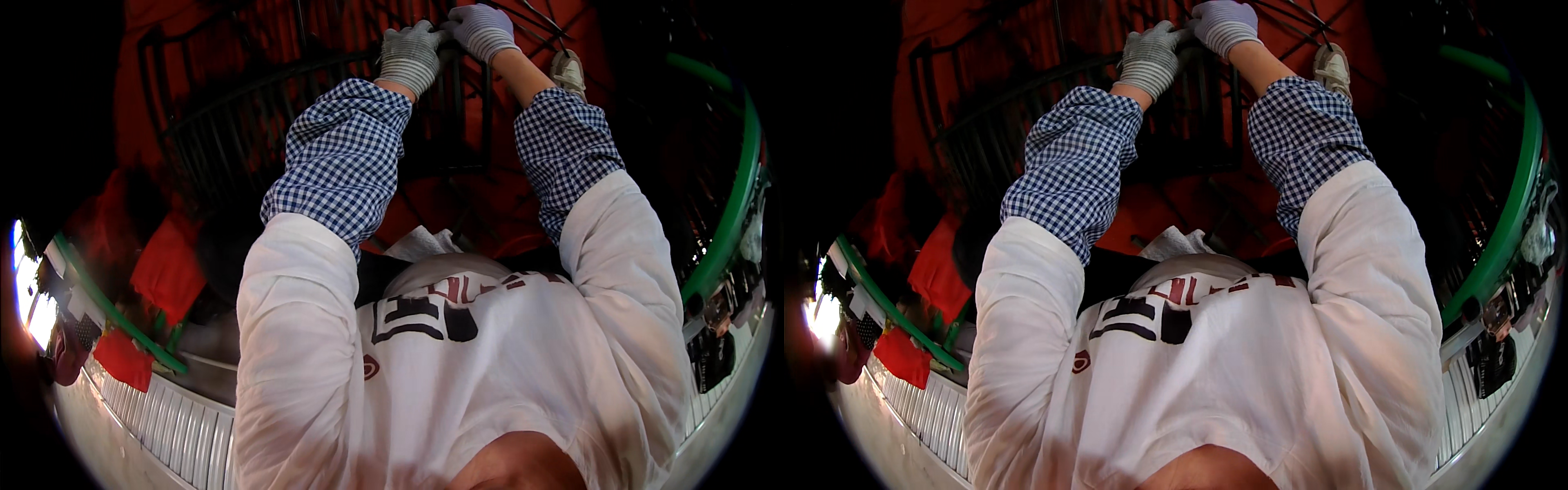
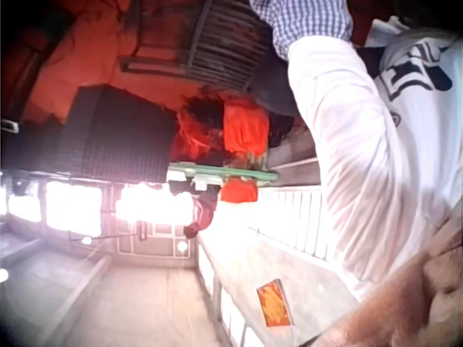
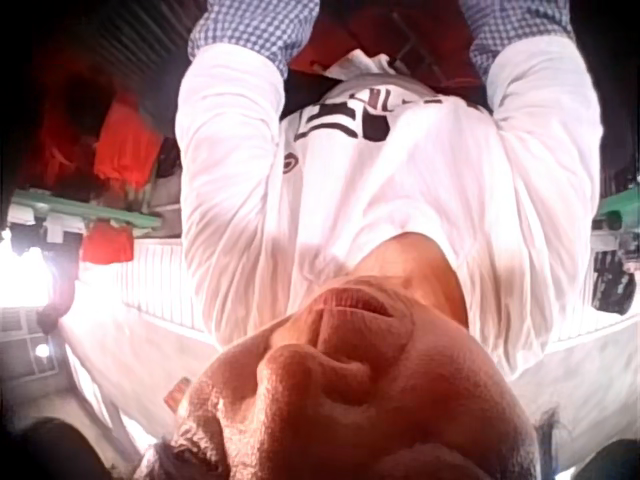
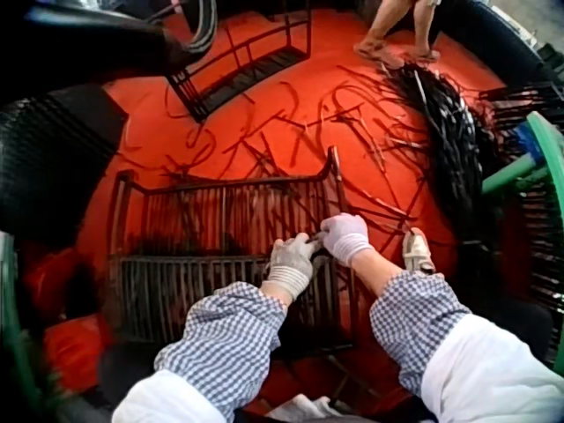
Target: The person weaves black strips onto a metal frame by hand and secures them with a pneumatic stapler.
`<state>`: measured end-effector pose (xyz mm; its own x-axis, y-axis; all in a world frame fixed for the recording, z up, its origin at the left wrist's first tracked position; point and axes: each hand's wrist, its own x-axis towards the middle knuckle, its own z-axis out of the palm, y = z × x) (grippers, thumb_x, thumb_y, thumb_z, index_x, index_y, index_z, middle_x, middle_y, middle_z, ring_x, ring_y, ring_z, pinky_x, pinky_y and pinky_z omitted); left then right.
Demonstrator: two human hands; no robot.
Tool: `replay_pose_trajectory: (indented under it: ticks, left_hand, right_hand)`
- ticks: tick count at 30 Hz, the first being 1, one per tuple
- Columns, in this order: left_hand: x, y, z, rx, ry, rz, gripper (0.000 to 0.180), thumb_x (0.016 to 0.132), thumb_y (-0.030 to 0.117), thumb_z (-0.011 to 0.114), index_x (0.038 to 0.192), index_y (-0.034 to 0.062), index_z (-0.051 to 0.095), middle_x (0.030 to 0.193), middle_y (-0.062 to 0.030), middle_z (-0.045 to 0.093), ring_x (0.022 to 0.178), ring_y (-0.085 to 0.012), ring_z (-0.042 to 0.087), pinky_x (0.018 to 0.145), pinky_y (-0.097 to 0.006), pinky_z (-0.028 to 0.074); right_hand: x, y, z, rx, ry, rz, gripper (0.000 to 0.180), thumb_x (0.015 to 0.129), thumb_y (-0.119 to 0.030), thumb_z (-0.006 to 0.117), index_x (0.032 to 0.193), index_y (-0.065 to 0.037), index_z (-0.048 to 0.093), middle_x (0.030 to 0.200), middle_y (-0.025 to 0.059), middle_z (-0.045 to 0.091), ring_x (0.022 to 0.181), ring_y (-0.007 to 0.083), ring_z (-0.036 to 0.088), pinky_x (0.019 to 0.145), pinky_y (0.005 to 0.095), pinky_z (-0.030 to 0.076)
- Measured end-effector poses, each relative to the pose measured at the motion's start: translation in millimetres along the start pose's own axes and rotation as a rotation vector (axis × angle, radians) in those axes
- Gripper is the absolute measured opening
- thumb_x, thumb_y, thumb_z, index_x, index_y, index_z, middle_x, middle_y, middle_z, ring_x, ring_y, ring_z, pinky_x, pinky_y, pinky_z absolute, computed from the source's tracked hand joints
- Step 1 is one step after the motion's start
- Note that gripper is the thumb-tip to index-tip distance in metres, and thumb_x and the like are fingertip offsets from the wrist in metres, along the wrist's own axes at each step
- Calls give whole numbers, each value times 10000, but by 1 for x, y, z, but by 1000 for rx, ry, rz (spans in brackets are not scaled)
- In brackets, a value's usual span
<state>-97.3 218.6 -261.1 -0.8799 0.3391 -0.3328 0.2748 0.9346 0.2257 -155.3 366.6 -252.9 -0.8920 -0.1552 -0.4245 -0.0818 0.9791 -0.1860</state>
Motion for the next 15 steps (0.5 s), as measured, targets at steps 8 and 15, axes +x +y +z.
replay_pose_trajectory:
  ticks: [8, 15]
  left_hand:
    - [6, 15, 9, -8, -5, -56, 366, 1016, 475, 508, 1258, 279, 700, 1256, -34, 636, 1158, -210, 634, 1102, -513, 375]
    - [14, 18, 13, -91, -116, -101, 343, 994, 453, 550, 1304, 367, 666, 1276, -28, 628, 1192, -221, 617, 1099, -512, 387]
  right_hand:
    - [3, 26, 34, -21, 184, -82, 326, 968, -468, 580, 1096, -220, 749, 987, 68, 745, 932, 265, 705, 841, 415, 561]
    - [1, 54, 42, 698, 539, -36, 280, 979, -355, 626, 1144, -152, 728, 1055, 84, 743, 984, 255, 706, 876, 361, 551]
